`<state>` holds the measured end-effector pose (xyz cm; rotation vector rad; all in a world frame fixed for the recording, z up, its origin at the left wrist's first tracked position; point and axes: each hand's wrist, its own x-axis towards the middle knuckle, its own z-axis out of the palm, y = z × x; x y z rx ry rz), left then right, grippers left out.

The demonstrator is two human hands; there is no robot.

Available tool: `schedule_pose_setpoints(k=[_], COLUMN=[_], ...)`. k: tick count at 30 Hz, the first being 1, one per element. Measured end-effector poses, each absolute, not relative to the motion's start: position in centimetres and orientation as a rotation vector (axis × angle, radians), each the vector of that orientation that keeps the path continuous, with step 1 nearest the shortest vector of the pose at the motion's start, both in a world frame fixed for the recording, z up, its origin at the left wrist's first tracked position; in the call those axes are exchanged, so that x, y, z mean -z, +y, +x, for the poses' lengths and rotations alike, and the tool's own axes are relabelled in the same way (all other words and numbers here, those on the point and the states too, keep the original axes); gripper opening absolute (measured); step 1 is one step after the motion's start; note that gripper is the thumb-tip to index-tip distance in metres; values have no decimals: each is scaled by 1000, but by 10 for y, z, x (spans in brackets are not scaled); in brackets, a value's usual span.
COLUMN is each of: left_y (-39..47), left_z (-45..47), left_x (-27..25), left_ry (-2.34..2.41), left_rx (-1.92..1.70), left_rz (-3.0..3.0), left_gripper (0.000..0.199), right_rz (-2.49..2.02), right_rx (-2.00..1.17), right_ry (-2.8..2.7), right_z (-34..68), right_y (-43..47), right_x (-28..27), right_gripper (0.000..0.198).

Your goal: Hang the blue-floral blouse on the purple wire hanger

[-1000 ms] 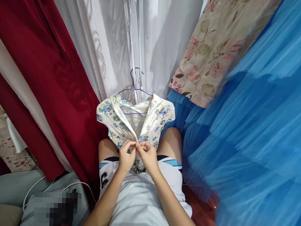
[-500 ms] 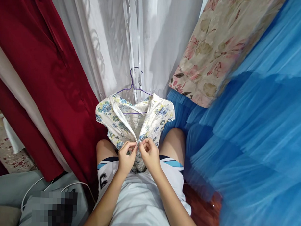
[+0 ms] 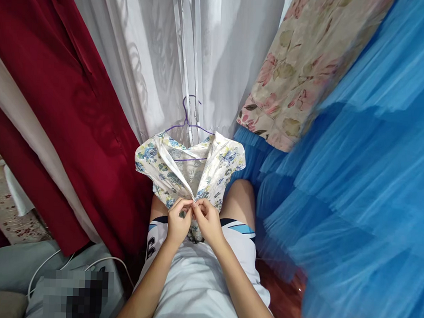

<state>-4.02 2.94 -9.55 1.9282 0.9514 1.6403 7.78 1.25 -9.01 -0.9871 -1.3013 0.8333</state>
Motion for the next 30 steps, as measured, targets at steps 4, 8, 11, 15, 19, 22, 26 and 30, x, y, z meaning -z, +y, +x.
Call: schedule_pose_setpoints(k=[4,8,11,15,19,22,26,30], left_y=[28,28,29,31,38,47,55,56], left_z=[-38,-36,-36,-38,-40,-42,-43,-46], left_x=[91,92,97,103,101,98,113,136], left_ry=[928,922,937,973,977,968,950,968], left_rx=[-1634,-1620,-1638,-1634,-1592,-1540,-1473,-1464], left_rz=[1927,1926,1894,1850,1834,1821,1842,1806], left_gripper=[13,13,12,12,8,7,7,5], right_rz=[-1026,-1021,-992,-987,-913,-783,-698,-630], right_rx=[-790,-841,-991,-1106,-1048,-1021,-973,-924], right_ry=[-1255,-1252,-1242,-1233,-1197,-1118,-1039,-1019], right_z=[79,81,83,84,81,77,72,66], right_y=[13,12,11,21,60,99,127,116], right_x=[88,83,73,39,-22,-72,-108,-95], right_gripper=[32,33,32,26,21,16,12,13])
